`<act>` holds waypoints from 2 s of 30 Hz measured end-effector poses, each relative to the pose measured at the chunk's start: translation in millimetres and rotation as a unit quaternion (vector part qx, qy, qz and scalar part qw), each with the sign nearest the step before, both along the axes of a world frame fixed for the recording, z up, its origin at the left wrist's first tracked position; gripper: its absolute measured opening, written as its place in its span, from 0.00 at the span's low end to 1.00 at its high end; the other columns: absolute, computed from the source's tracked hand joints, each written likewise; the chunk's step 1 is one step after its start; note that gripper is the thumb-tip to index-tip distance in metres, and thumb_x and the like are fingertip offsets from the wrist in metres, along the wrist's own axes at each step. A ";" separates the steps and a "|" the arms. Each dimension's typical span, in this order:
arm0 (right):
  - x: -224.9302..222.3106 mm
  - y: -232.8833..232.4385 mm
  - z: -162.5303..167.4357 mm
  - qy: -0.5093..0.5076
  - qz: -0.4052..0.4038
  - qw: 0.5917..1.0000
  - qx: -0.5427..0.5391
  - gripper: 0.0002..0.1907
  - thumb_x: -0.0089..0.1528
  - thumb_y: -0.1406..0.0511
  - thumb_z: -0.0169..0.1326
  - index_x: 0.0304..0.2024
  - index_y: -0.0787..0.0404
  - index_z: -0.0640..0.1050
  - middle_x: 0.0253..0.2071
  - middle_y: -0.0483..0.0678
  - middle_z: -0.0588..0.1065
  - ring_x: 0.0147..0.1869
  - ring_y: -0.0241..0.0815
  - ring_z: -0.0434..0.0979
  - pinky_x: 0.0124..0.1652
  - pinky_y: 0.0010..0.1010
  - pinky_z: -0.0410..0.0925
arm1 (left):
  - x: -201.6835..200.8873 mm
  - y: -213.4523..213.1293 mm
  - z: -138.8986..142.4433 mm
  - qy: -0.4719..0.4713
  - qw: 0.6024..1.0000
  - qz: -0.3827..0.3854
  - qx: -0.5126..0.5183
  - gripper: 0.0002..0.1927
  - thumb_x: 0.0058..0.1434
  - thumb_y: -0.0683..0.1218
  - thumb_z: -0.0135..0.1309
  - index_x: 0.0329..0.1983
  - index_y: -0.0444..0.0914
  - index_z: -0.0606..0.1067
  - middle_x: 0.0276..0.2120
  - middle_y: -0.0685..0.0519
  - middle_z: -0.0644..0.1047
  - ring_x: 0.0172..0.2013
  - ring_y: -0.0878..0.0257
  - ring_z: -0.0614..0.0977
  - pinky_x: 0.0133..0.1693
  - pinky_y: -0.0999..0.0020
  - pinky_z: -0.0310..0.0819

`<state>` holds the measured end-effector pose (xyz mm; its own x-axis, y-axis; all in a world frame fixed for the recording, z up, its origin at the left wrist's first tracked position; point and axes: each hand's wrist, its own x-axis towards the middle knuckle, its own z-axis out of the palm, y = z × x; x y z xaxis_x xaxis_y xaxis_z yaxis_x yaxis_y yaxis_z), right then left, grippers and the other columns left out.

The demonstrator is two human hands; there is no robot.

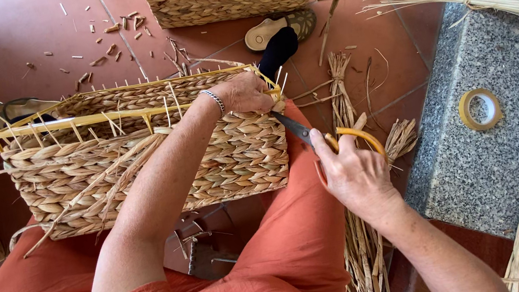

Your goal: The person sits on the floor weaving dried water hyacinth strands around the rim of a woven basket, tucking and threading the strands through the weave by hand. They use scissors to trim excess strand ends and continue weaving new strands along the basket edge.

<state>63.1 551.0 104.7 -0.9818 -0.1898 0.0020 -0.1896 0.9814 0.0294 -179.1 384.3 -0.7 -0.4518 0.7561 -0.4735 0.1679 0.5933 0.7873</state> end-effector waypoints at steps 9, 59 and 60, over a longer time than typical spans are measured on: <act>-4.1 -17.3 -6.4 0.004 -0.028 0.999 0.038 0.24 0.65 0.74 0.47 0.65 0.64 0.73 0.31 0.67 0.73 0.17 0.39 0.77 0.14 0.33 0.72 | 0.0 -0.4 1.4 0.030 0.999 -0.014 0.004 0.13 0.50 0.51 0.58 0.36 0.42 0.85 0.24 0.55 0.81 0.26 0.66 0.80 0.33 0.66 0.77; 251.6 210.0 -172.0 0.207 -0.599 0.710 -0.307 0.31 0.60 0.75 0.69 0.66 0.65 0.75 0.51 0.52 0.78 0.45 0.36 0.78 0.37 0.27 0.73 | 17.7 20.4 33.4 0.170 0.980 -0.004 -0.108 0.20 0.52 0.60 0.62 0.33 0.38 0.84 0.28 0.47 0.81 0.34 0.55 0.81 0.43 0.57 0.69; 254.0 210.1 -173.2 0.216 -0.599 0.722 -0.272 0.32 0.59 0.75 0.71 0.65 0.67 0.74 0.51 0.54 0.77 0.46 0.38 0.78 0.38 0.28 0.74 | 19.1 25.3 34.0 0.172 0.973 0.004 -0.155 0.18 0.51 0.59 0.61 0.30 0.40 0.85 0.26 0.48 0.81 0.33 0.56 0.80 0.44 0.57 0.65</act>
<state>317.1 761.1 -68.5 -0.3273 0.9384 0.1112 0.7156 0.3230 -0.6194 -159.9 409.6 33.3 -0.6294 0.5972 -0.4972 0.3839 0.7953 0.4692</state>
